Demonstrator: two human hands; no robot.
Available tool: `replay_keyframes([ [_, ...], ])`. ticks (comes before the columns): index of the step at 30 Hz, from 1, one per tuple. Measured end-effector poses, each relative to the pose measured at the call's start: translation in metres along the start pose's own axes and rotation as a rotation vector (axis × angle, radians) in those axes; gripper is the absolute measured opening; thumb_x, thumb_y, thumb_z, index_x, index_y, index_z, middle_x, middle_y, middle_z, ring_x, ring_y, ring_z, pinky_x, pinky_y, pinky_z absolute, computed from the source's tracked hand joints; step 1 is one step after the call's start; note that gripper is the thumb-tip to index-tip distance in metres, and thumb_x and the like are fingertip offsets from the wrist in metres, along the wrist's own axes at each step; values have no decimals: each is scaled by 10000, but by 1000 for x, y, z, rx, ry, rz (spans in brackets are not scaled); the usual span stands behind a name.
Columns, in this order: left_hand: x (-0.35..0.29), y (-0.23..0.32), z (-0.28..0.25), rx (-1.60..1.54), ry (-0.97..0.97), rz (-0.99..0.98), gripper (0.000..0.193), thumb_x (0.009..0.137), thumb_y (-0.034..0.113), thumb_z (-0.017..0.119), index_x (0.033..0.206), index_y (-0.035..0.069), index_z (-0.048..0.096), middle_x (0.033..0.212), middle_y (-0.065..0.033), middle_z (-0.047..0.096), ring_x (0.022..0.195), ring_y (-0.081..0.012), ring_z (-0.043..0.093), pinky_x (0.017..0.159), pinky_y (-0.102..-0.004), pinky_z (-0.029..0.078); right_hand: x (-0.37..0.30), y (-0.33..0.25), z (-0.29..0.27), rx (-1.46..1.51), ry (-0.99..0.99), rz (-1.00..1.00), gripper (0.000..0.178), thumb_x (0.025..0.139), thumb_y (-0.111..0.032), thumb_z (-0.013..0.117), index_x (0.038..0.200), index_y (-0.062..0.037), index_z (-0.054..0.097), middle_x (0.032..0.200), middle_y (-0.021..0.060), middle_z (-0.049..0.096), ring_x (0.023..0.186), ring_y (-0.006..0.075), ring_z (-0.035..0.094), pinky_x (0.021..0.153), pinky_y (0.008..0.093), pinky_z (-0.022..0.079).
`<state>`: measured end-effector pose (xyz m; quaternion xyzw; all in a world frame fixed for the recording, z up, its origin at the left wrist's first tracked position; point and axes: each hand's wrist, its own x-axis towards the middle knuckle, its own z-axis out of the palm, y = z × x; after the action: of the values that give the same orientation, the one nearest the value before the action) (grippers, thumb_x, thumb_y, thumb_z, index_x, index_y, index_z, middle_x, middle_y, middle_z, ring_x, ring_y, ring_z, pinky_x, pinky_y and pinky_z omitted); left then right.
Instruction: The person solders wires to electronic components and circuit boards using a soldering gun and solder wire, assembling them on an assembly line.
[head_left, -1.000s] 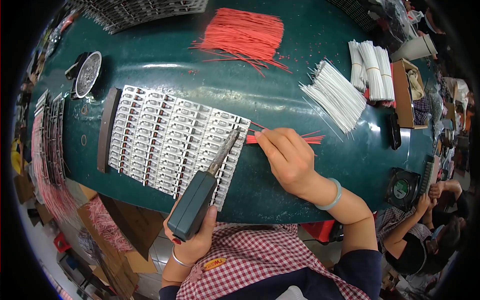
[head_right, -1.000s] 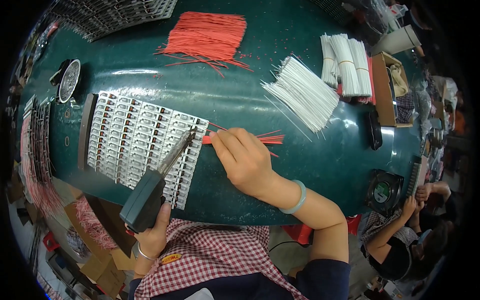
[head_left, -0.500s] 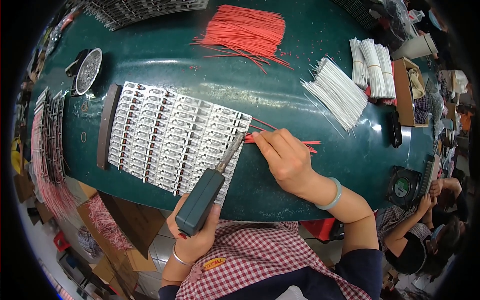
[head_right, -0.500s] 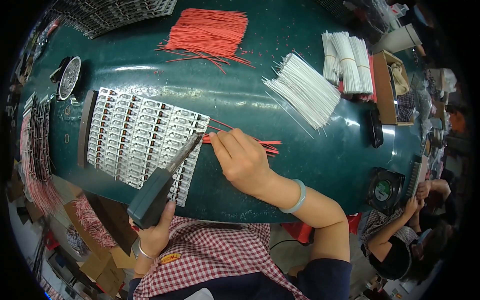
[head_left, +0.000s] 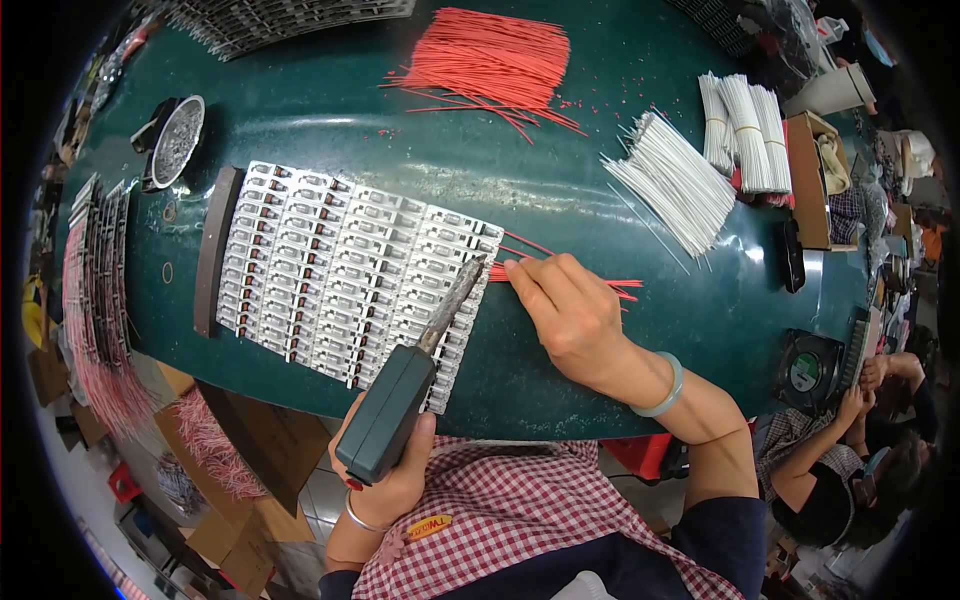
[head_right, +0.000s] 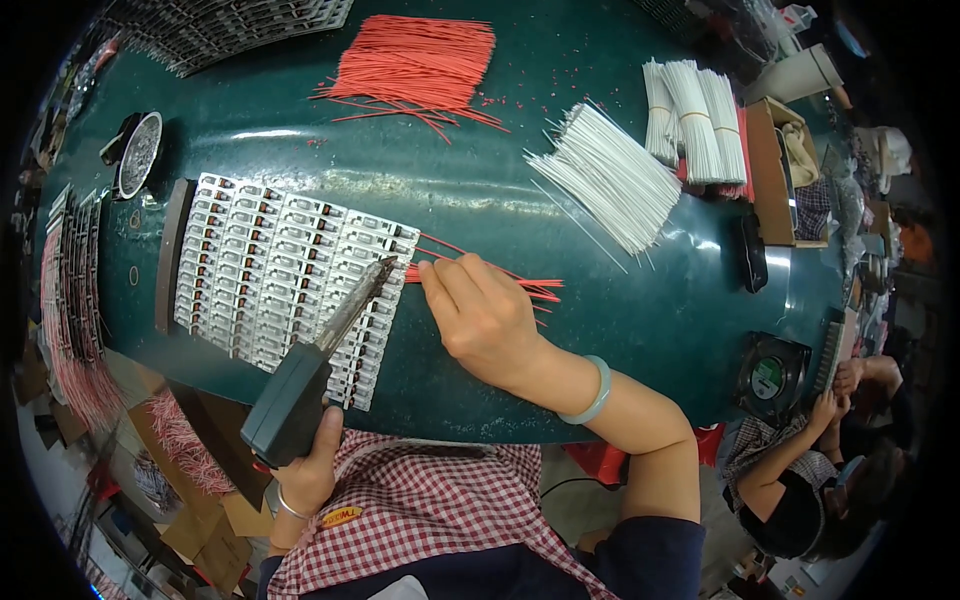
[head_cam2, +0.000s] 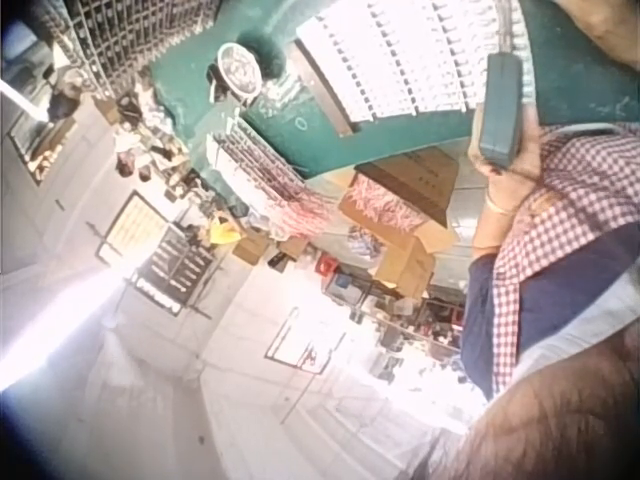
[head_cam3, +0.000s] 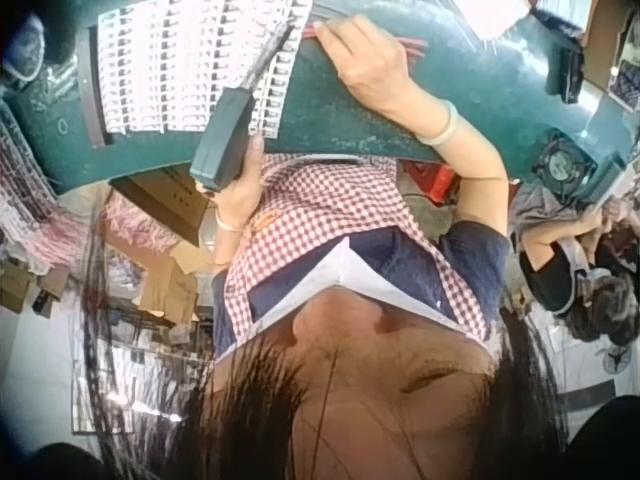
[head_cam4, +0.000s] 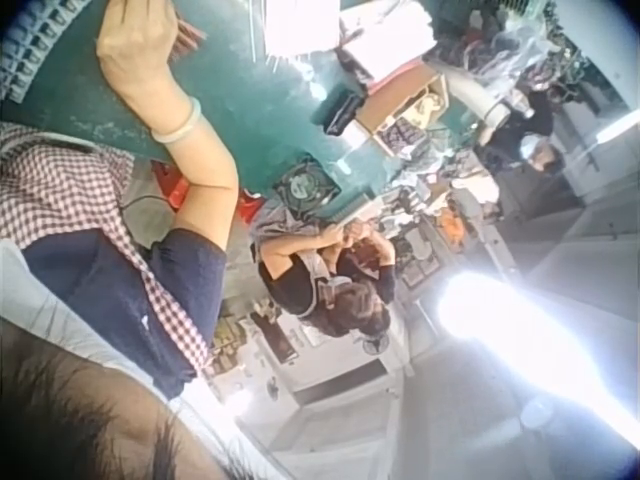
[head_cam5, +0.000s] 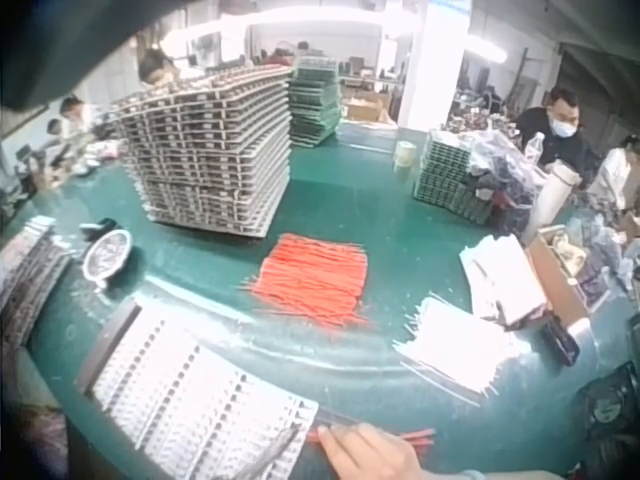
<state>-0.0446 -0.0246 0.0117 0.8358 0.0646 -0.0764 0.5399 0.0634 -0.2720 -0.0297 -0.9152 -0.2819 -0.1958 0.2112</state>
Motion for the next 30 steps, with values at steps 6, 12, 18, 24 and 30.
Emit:
replay_keyframes([
  [6, -2, -2, -1, -20, 22, 69, 354, 894, 59, 760, 1223, -23, 658, 1118, -82, 697, 968, -163, 656, 853, -312, 530, -2, -1, 3, 36, 32, 16, 378, 669, 45, 689, 1044, 96, 675, 908, 145, 668, 749, 254, 632, 636, 340, 546],
  [12, 3, -1, 4, -11, 107, 143, 238, 833, 74, 777, 1018, -58, 707, 894, -141, 706, 711, -232, 684, 651, -299, 541, -5, -7, 0, 92, 81, -31, 417, 654, 55, 684, 1068, 102, 673, 916, 146, 672, 760, 262, 634, 649, 347, 549],
  [18, 4, 0, 4, 19, 98, 156, 223, 824, 58, 776, 995, -61, 697, 881, -135, 685, 692, -227, 665, 617, -296, 523, -6, -8, 0, 84, 32, -19, 428, 644, 45, 670, 1068, 105, 672, 925, 146, 671, 779, 258, 633, 665, 344, 547],
  [24, 6, 1, 7, 23, 75, 183, 214, 811, 36, 782, 984, -55, 693, 902, -139, 680, 713, -230, 667, 627, -305, 521, -7, -9, 1, 58, 16, -9, 413, 654, 41, 673, 1063, 104, 672, 916, 140, 668, 768, 250, 628, 657, 338, 543],
  [30, 4, 1, 7, 55, 61, 159, 205, 805, 30, 789, 969, -44, 690, 902, -142, 681, 718, -235, 672, 633, -312, 524, -6, -10, 1, 48, 20, -13, 397, 666, 24, 673, 1055, 103, 672, 914, 140, 668, 757, 248, 626, 646, 335, 541],
])
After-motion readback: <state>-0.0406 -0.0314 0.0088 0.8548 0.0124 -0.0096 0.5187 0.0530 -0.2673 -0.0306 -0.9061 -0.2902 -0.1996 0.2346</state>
